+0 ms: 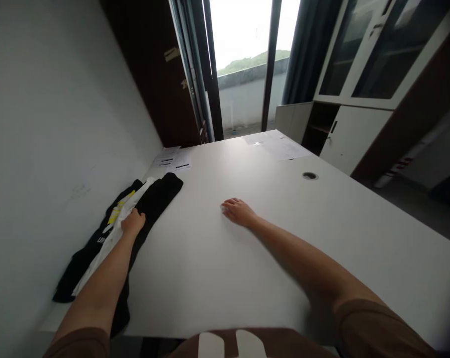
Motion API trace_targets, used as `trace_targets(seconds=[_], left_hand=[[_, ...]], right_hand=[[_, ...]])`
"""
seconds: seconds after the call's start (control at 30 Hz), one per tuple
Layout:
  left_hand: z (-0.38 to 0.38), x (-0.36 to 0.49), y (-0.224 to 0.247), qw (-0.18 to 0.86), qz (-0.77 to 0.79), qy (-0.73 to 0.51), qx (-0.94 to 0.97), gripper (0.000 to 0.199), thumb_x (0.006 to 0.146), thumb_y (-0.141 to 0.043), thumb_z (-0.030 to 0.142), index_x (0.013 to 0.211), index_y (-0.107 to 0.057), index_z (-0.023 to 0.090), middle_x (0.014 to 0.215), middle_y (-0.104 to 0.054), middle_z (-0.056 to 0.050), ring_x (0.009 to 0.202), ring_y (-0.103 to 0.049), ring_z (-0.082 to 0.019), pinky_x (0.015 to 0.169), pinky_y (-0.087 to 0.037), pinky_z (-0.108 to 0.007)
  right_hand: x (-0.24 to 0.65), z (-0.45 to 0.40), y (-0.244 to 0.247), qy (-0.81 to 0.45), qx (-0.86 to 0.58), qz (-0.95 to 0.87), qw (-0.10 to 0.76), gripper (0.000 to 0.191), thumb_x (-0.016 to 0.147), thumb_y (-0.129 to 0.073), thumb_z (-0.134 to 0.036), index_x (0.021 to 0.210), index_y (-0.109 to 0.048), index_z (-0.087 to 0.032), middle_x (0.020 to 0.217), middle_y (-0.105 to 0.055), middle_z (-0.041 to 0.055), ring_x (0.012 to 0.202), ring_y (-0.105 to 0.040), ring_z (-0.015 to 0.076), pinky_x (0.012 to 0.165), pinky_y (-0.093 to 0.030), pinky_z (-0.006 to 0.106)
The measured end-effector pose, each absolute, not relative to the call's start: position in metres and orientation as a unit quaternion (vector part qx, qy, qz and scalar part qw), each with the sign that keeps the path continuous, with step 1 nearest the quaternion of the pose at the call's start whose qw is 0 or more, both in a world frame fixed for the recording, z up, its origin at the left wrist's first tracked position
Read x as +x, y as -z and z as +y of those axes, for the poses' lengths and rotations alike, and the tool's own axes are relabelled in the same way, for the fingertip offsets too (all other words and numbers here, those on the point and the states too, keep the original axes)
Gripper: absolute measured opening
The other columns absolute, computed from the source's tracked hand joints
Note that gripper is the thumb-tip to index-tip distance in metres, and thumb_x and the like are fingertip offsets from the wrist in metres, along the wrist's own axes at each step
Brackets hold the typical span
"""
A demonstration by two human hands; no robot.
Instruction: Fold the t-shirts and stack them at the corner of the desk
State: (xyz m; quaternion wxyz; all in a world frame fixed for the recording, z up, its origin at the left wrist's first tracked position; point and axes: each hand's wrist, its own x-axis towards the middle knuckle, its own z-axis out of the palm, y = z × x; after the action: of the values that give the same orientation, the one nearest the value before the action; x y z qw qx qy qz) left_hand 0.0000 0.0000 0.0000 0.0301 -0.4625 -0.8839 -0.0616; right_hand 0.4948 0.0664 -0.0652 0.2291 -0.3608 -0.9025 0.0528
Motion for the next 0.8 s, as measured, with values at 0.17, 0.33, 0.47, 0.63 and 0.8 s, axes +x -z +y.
trace_targets(seconds=[0.17, 0.33, 0.47, 0.63, 0.8], left_hand=[[0.015, 0.017, -0.011, -0.042, -0.848, 0.097, -0.520, 0.025, 0.093, -0.052, 0.035, 0.102, -0.066, 0.016, 0.105, -0.073, -0.017, 0.109, -0.068, -0.035, 0.089, -0.049, -0.039], [0.035, 0.073, -0.015, -0.126, -0.785, 0.164, -0.584, 0.022, 0.094, -0.051, 0.035, 0.085, -0.062, 0.018, 0.082, -0.069, -0.007, 0.089, -0.068, -0.026, 0.077, -0.049, -0.030], [0.043, 0.148, 0.001, -0.225, -0.706, 0.206, -0.639, 0.023, 0.096, -0.051, 0.032, 0.093, -0.066, 0.015, 0.079, -0.071, -0.006, 0.078, -0.068, -0.021, 0.074, -0.051, -0.030], [0.041, 0.217, -0.003, -0.337, -0.541, 0.242, -0.732, 0.025, 0.089, -0.065, 0.031, 0.108, -0.074, 0.018, 0.103, -0.077, -0.006, 0.099, -0.070, -0.019, 0.093, -0.051, -0.029], [0.045, 0.199, -0.019, -0.201, -0.626, 0.291, -0.695, 0.029, 0.098, -0.051, 0.031, 0.112, -0.074, 0.020, 0.113, -0.075, -0.007, 0.109, -0.068, -0.022, 0.099, -0.049, -0.032]], right_hand=[[0.494, 0.066, 0.065, -0.052, -0.358, -0.903, 0.233, 0.034, 0.100, -0.057, -0.035, 0.131, -0.068, -0.025, 0.131, -0.068, 0.0092, 0.123, -0.059, 0.0250, 0.107, -0.043, 0.038], [0.495, 0.066, 0.066, -0.051, -0.359, -0.902, 0.233, 0.032, 0.100, -0.058, -0.035, 0.129, -0.069, -0.026, 0.131, -0.068, 0.0099, 0.122, -0.060, 0.0259, 0.106, -0.044, 0.040], [0.495, 0.069, 0.066, -0.062, -0.355, -0.901, 0.242, 0.033, 0.099, -0.058, -0.034, 0.129, -0.069, -0.025, 0.130, -0.068, 0.0091, 0.122, -0.060, 0.0262, 0.106, -0.046, 0.041], [0.502, 0.070, 0.061, -0.082, -0.370, -0.880, 0.285, 0.035, 0.102, -0.053, -0.032, 0.132, -0.067, -0.024, 0.129, -0.069, 0.0090, 0.119, -0.061, 0.0248, 0.105, -0.049, 0.041], [0.498, 0.058, 0.048, -0.021, -0.327, -0.901, 0.284, 0.039, 0.104, -0.049, -0.033, 0.139, -0.063, -0.022, 0.137, -0.064, 0.0136, 0.130, -0.055, 0.0298, 0.110, -0.045, 0.049]])
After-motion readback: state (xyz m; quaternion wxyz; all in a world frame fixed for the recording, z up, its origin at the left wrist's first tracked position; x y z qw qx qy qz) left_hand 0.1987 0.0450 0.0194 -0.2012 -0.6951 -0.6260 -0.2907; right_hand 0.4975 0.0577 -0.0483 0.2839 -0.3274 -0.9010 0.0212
